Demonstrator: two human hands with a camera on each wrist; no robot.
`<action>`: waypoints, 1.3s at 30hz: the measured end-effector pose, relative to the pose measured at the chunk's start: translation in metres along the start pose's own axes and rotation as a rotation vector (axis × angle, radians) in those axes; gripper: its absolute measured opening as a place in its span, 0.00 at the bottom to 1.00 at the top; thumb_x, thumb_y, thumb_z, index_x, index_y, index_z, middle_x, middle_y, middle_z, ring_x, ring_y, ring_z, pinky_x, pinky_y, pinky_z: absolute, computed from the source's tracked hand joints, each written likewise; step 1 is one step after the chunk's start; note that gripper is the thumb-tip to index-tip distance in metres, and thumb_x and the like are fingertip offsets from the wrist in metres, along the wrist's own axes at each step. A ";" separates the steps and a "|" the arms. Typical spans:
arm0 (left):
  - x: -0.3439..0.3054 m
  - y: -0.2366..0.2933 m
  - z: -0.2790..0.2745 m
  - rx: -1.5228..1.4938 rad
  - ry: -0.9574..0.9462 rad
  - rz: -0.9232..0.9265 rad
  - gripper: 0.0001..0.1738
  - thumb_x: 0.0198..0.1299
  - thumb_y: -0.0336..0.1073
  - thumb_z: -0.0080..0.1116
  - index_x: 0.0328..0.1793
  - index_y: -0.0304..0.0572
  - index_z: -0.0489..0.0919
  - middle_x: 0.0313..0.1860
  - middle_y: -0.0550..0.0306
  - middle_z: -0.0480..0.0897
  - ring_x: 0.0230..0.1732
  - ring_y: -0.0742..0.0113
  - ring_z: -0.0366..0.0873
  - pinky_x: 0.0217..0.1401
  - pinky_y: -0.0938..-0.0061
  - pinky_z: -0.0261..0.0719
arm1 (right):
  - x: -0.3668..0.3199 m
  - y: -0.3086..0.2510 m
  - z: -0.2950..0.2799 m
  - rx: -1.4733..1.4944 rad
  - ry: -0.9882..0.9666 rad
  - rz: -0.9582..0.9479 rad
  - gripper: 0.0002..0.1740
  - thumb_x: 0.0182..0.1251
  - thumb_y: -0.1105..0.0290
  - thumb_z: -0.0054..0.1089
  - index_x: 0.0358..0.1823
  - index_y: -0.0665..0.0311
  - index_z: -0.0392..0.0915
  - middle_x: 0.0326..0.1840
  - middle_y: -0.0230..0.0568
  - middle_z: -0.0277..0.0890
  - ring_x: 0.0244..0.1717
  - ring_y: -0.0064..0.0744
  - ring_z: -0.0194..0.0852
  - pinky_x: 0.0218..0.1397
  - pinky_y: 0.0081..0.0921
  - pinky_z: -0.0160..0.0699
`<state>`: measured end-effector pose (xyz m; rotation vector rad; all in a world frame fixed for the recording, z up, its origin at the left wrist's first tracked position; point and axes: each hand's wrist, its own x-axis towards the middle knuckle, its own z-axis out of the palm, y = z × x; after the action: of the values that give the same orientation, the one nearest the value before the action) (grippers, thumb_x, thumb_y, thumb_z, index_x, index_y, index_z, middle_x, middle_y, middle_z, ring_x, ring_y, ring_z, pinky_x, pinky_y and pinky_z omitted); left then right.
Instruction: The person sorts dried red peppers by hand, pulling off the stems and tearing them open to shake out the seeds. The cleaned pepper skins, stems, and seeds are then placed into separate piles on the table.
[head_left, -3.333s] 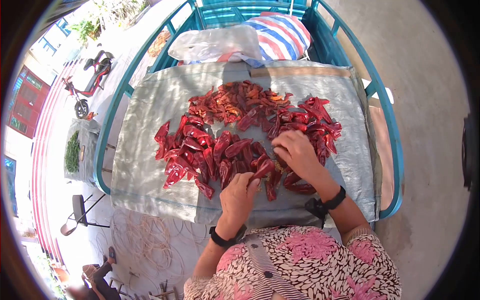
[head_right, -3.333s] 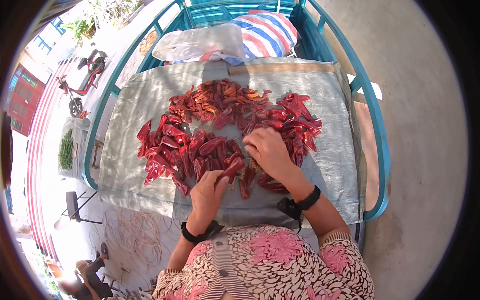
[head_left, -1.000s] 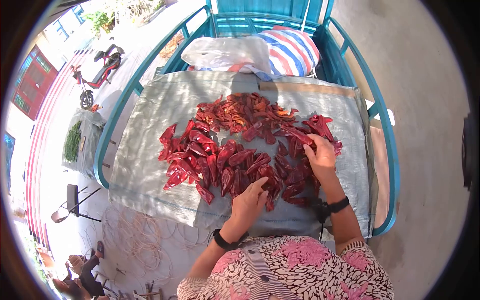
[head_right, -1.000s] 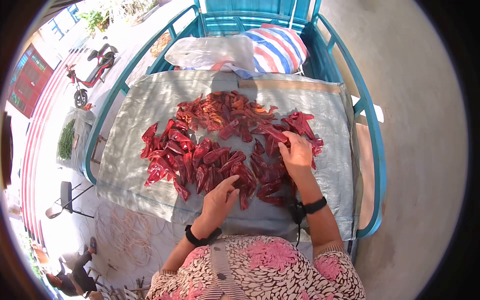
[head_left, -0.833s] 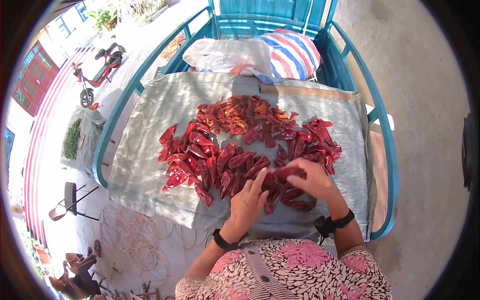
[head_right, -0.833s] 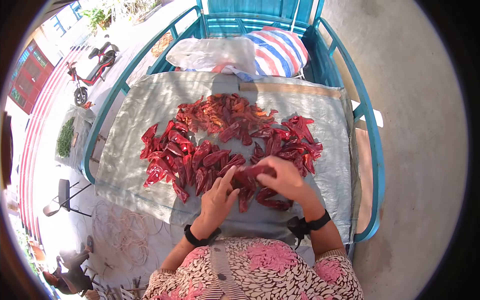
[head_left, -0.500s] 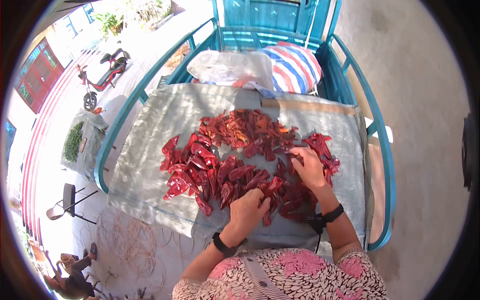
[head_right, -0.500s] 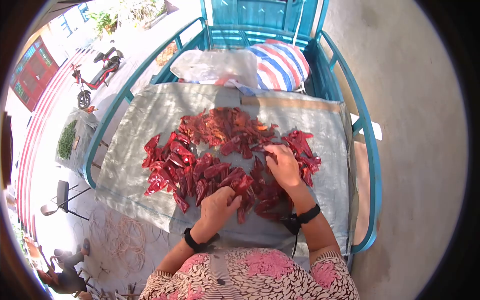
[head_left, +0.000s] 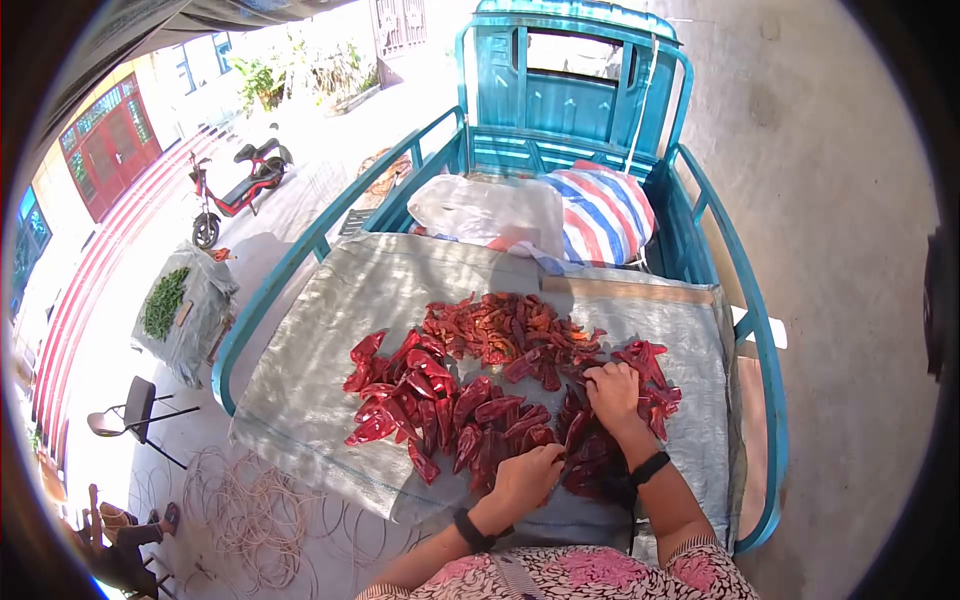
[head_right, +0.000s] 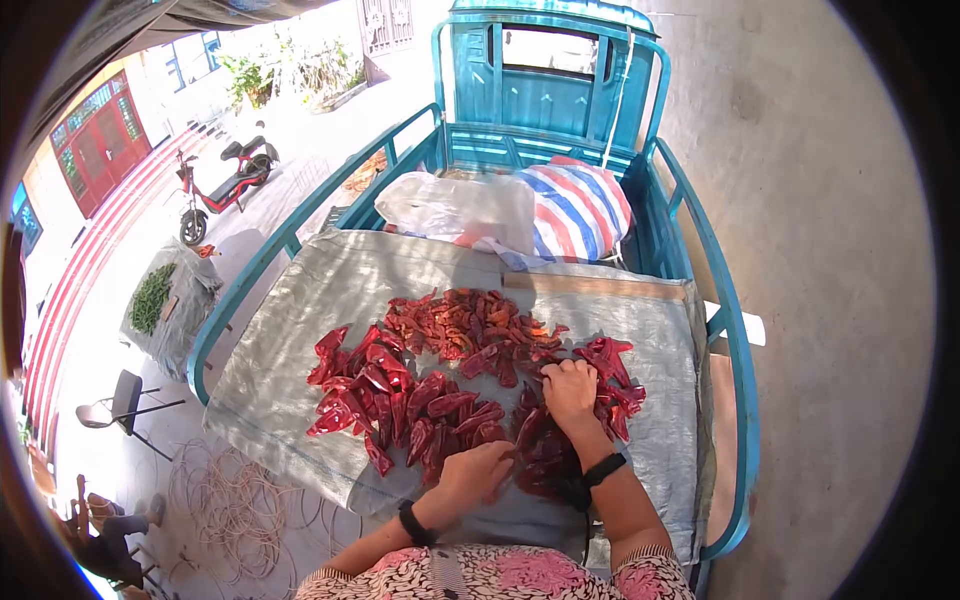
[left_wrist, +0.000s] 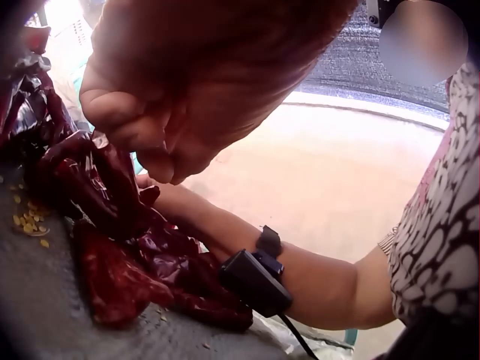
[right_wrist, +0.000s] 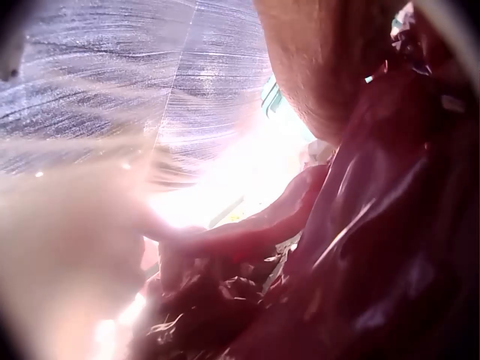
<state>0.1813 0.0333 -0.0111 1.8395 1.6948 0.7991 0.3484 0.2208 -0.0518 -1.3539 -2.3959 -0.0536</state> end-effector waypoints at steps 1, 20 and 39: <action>-0.002 0.000 0.000 -0.004 0.014 0.009 0.16 0.71 0.41 0.58 0.62 0.50 0.80 0.44 0.55 0.88 0.42 0.53 0.89 0.43 0.60 0.85 | -0.001 0.001 -0.003 0.002 0.012 -0.010 0.18 0.58 0.63 0.72 0.51 0.52 0.85 0.50 0.36 0.81 0.59 0.43 0.72 0.63 0.46 0.67; -0.034 0.018 -0.014 0.053 0.305 0.107 0.35 0.63 0.34 0.68 0.77 0.47 0.71 0.71 0.45 0.72 0.56 0.45 0.83 0.47 0.60 0.86 | -0.055 -0.073 -0.123 0.868 -0.311 -0.080 0.09 0.79 0.69 0.58 0.52 0.66 0.80 0.35 0.40 0.83 0.34 0.28 0.81 0.38 0.28 0.78; -0.011 0.014 -0.017 0.005 0.325 0.028 0.28 0.65 0.33 0.65 0.71 0.41 0.73 0.65 0.44 0.73 0.51 0.44 0.83 0.47 0.57 0.84 | -0.103 -0.025 -0.083 0.237 -0.174 0.045 0.20 0.65 0.72 0.62 0.59 0.54 0.80 0.62 0.35 0.78 0.56 0.41 0.84 0.50 0.43 0.83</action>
<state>0.1780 0.0204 0.0100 1.8154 1.8675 1.1585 0.4009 0.1051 -0.0073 -1.3469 -2.4171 0.3634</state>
